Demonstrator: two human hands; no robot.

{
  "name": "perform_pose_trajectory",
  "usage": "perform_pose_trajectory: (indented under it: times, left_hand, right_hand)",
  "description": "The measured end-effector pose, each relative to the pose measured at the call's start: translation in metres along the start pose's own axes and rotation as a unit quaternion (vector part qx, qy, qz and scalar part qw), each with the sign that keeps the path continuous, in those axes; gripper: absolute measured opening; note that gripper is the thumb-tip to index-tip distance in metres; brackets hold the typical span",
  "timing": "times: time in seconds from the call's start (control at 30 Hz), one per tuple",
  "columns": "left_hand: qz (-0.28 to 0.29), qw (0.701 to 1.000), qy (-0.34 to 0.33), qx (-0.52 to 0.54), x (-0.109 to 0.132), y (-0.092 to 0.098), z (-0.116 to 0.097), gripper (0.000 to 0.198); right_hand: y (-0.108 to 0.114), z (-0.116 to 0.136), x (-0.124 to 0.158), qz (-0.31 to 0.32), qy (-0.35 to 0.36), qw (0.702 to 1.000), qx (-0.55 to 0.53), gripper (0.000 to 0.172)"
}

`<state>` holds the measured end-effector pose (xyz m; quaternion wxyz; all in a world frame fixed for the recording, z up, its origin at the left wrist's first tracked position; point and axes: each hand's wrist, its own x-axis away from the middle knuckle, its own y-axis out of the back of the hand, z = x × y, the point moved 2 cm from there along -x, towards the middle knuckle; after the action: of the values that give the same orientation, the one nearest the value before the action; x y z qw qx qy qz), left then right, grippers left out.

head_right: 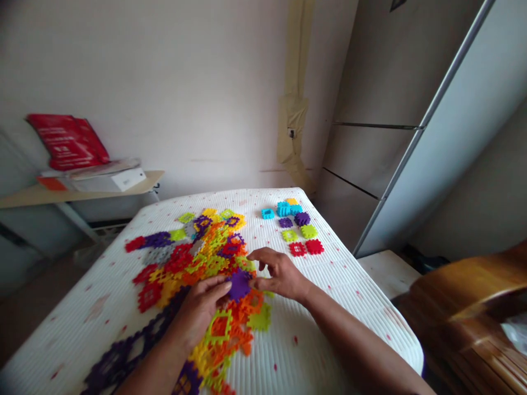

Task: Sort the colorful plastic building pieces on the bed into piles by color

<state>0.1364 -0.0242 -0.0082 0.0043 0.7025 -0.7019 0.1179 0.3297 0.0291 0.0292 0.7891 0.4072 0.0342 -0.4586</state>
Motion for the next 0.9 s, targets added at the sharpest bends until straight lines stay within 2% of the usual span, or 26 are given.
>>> perform_pose_trajectory:
  times: [0.07,0.13,0.27,0.33,0.4,0.5,0.57,0.6,0.67,0.73,0.8,0.9]
  left_hand:
    - [-0.009,1.000,0.001,0.012,-0.001,0.002,0.003,0.026]
    - [-0.015,1.000,0.002,0.018,-0.001,0.002,0.004,0.027]
    - [-0.006,1.000,0.001,0.008,0.003,-0.002,0.000,0.028]
    - [0.002,1.000,-0.001,-0.016,0.006,-0.005,-0.005,0.029]
    - [0.002,0.998,-0.013,-0.057,0.008,-0.004,-0.012,0.033]
    - [-0.039,0.991,-0.046,-0.118,0.012,0.010,-0.027,0.044]
    - [-0.092,0.984,-0.064,-0.136,0.014,0.028,-0.037,0.048]
    - [-0.129,0.979,-0.075,-0.141,0.016,0.038,-0.041,0.049]
    - [-0.203,0.963,-0.092,-0.149,0.020,0.057,-0.047,0.048]
    - [-0.269,0.943,-0.104,-0.163,0.025,0.070,-0.049,0.045]
    - [-0.312,0.926,-0.110,-0.184,0.028,0.078,-0.049,0.041]
    - [-0.315,0.916,-0.113,-0.220,0.027,0.081,-0.044,0.036]
  right_hand:
    - [-0.005,0.016,-0.003,0.047,0.080,0.994,0.064,0.057]
    - [-0.013,0.027,-0.004,0.081,0.128,0.977,0.150,0.059]
    - [-0.027,0.043,-0.005,0.086,0.117,0.953,0.267,0.037]
    - [-0.028,0.047,-0.006,0.088,0.108,0.951,0.277,0.030]
    - [-0.021,0.043,-0.009,0.108,0.107,0.956,0.252,0.033]
    - [0.013,0.014,-0.020,0.102,0.062,0.964,0.236,0.047]
    - [0.051,-0.019,-0.033,0.046,-0.039,0.953,0.298,0.049]
    - [0.072,-0.037,-0.040,0.027,-0.102,0.935,0.340,0.049]
    - [0.108,-0.070,-0.052,0.037,-0.197,0.887,0.417,0.047]
    - [0.135,-0.096,-0.063,0.061,-0.247,0.850,0.462,0.048]
    - [0.149,-0.115,-0.071,0.086,-0.266,0.833,0.477,0.050]
    - [0.154,-0.135,-0.078,0.120,-0.276,0.824,0.479,0.052]
